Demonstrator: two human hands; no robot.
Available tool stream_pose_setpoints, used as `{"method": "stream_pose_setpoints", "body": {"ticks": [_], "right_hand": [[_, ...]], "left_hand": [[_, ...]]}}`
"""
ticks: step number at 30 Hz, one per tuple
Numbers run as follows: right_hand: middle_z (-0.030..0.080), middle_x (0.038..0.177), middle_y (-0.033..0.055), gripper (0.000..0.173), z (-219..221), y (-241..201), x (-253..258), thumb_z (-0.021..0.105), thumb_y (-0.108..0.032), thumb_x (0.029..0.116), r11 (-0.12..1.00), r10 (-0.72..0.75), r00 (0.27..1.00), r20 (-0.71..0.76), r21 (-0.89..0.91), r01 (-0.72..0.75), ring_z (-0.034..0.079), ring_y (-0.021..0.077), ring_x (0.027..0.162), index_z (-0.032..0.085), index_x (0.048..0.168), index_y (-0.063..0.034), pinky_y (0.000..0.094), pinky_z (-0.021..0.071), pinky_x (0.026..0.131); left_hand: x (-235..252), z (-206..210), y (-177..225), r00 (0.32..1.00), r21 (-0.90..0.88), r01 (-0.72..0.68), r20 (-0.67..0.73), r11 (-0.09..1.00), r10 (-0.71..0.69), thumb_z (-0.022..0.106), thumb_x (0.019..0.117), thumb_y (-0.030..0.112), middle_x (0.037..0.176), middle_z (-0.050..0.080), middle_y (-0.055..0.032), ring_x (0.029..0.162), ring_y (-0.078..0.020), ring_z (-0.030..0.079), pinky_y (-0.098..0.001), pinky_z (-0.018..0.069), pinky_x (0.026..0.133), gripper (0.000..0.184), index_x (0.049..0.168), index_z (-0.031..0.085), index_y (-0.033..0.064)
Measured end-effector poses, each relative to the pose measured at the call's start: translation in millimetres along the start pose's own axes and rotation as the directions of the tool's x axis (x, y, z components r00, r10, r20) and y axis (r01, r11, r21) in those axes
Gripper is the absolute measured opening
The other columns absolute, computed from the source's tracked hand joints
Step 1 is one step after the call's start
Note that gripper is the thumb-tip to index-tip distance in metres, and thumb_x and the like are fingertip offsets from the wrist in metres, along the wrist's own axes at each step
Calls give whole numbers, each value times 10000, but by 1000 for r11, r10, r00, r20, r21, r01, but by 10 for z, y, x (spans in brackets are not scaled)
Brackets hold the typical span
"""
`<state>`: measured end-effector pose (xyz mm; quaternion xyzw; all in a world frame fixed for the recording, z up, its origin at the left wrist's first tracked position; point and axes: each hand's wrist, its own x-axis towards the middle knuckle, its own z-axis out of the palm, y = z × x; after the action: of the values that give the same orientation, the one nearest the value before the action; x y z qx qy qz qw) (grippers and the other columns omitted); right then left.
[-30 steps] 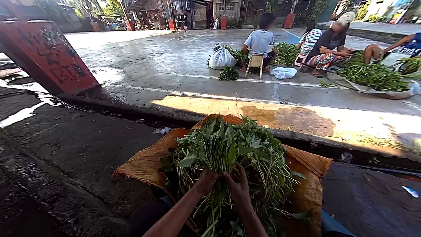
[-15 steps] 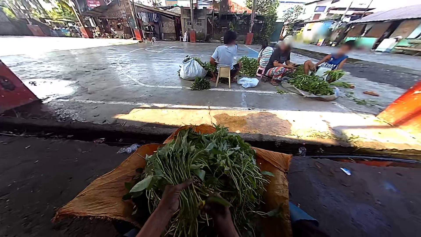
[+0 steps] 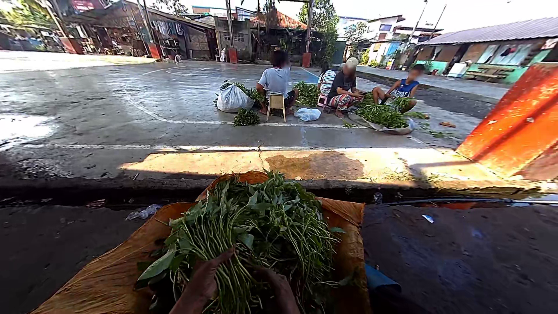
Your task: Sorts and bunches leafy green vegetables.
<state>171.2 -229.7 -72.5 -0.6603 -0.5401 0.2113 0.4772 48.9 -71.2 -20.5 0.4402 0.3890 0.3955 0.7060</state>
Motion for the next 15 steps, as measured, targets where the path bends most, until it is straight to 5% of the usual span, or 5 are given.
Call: {"method": "stream_pose_setpoints", "body": {"ticks": [4, 7, 11, 15], "right_hand": [[717, 1009, 201, 404, 68, -62, 85, 611, -75, 987, 991, -41, 995, 91, 128, 30, 707, 295, 892, 571, 1367, 54, 510, 557, 883], [692, 1001, 232, 316, 24, -108, 64, 557, -63, 1010, 987, -19, 995, 96, 164, 3, 684, 289, 848, 615, 1280, 93, 442, 566, 828], [707, 1006, 207, 219, -65, -16, 38, 595, -65, 985, 998, 7, 996, -86, 55, -2, 700, 280, 892, 713, 1121, 60, 409, 575, 842], [696, 1005, 185, 221, -196, 138, 50, 592, -58, 977, 1000, 7, 990, -138, -1, -7, 686, 250, 885, 731, 1127, 27, 368, 571, 830]], "left_hand": [[39, -60, 23, 1000, -34, 5, -10, 999, -6, 645, 878, -101, 907, 743, -106, 799, -167, 727, -296, 618, 759, 276, 1140, 586, -36], [67, -96, 38, 999, -56, 6, -39, 998, -8, 645, 869, -118, 917, 743, -118, 792, -178, 733, -307, 624, 739, 313, 1161, 567, -36], [44, -92, 88, 996, -57, 0, -88, 998, -5, 633, 881, -108, 910, 744, -93, 805, -148, 726, -274, 611, 746, 270, 1136, 593, -26], [50, -79, 114, 992, -78, 25, -119, 997, -34, 628, 918, -79, 919, 739, -94, 815, -145, 724, -278, 608, 746, 236, 1145, 593, -23]]}}
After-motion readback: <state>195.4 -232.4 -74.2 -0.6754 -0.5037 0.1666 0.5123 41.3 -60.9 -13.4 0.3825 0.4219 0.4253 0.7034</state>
